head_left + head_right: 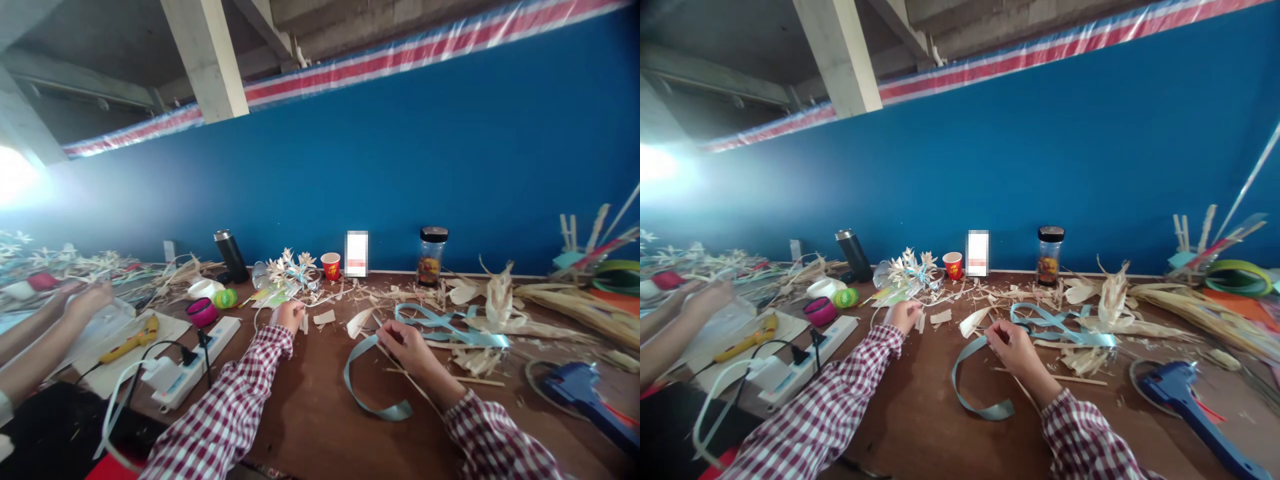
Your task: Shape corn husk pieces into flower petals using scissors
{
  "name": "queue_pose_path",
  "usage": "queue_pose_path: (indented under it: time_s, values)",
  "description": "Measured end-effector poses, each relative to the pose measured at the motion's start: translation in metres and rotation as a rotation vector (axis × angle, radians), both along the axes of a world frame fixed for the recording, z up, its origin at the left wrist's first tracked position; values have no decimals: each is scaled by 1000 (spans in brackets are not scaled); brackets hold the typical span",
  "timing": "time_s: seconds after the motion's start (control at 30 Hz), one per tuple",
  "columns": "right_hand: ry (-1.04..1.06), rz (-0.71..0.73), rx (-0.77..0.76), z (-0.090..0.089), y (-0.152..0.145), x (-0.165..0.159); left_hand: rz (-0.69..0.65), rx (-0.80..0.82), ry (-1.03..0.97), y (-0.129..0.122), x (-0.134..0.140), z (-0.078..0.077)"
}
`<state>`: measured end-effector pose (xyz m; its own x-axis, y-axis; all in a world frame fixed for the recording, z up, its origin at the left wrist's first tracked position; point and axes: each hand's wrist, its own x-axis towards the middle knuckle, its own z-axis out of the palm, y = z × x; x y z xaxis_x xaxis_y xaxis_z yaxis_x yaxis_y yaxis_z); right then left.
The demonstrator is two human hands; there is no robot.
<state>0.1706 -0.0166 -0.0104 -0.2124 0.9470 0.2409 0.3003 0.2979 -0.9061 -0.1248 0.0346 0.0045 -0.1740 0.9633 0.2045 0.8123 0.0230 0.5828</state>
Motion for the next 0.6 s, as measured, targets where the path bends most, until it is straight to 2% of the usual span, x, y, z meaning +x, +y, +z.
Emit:
queue_pose_path:
  time_s: [0.13,0.23,0.5,0.6]
  values:
    - [-14,10,24,3,-2,-1,-155,-21,144,-8,25,-2]
    - [-25,-1,25,5,-2,-1,-200,-49,251,-11,34,-6]
    - [-13,-8,34,4,-2,-1,-130,20,246,-16,35,-3]
    - [4,-35,56,5,-3,-2,-93,86,68,-20,44,-2]
